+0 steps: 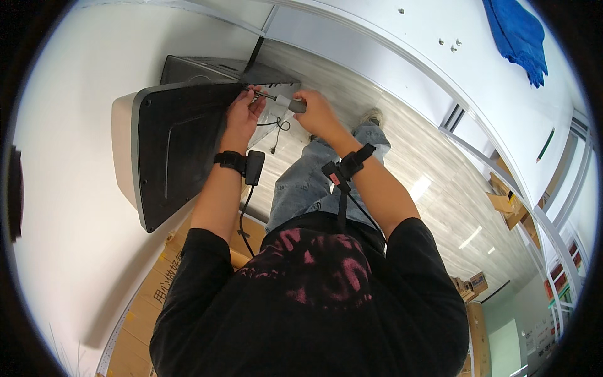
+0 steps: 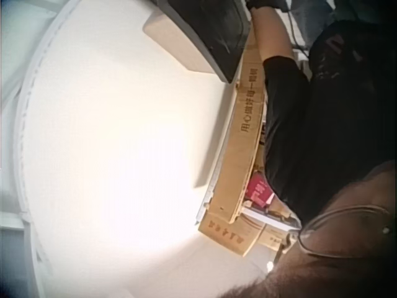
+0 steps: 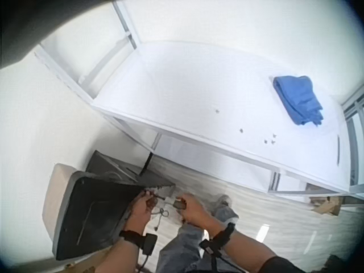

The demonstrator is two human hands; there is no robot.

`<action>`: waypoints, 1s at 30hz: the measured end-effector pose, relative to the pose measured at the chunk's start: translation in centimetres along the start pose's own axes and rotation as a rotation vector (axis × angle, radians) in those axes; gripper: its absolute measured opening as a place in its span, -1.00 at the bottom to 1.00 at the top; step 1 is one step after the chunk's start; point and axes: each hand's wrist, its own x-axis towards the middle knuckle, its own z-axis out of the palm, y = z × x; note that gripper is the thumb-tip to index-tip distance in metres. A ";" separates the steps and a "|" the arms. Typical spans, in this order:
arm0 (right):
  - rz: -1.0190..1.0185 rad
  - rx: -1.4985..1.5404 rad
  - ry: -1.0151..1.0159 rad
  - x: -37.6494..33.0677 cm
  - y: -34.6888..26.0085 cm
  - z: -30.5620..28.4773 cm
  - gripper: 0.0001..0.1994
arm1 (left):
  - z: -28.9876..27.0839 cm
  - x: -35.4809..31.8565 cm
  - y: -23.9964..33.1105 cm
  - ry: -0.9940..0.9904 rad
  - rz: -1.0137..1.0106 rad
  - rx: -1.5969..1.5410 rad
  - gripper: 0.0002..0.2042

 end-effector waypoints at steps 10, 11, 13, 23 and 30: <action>0.044 -0.085 -0.094 -0.4 -0.5 -0.4 -0.63 | -0.1 0.1 -0.1 0.014 0.004 0.043 -0.86; 0.045 -0.086 -0.092 -0.5 -0.6 -0.4 -0.64 | 0.0 0.1 -0.1 0.017 0.005 0.041 -0.85; 0.043 -0.069 -0.087 -0.7 -0.6 -0.4 -0.63 | -0.3 0.3 -0.3 0.009 0.007 0.039 -0.84; 0.048 -0.008 -0.068 -1.2 0.3 -0.7 -0.63 | -0.1 0.2 -0.3 -0.020 0.003 0.075 -0.83; 0.056 0.018 -0.072 -2.0 0.9 -1.8 -0.62 | 0.4 -0.7 0.1 -0.096 -0.024 0.010 -0.81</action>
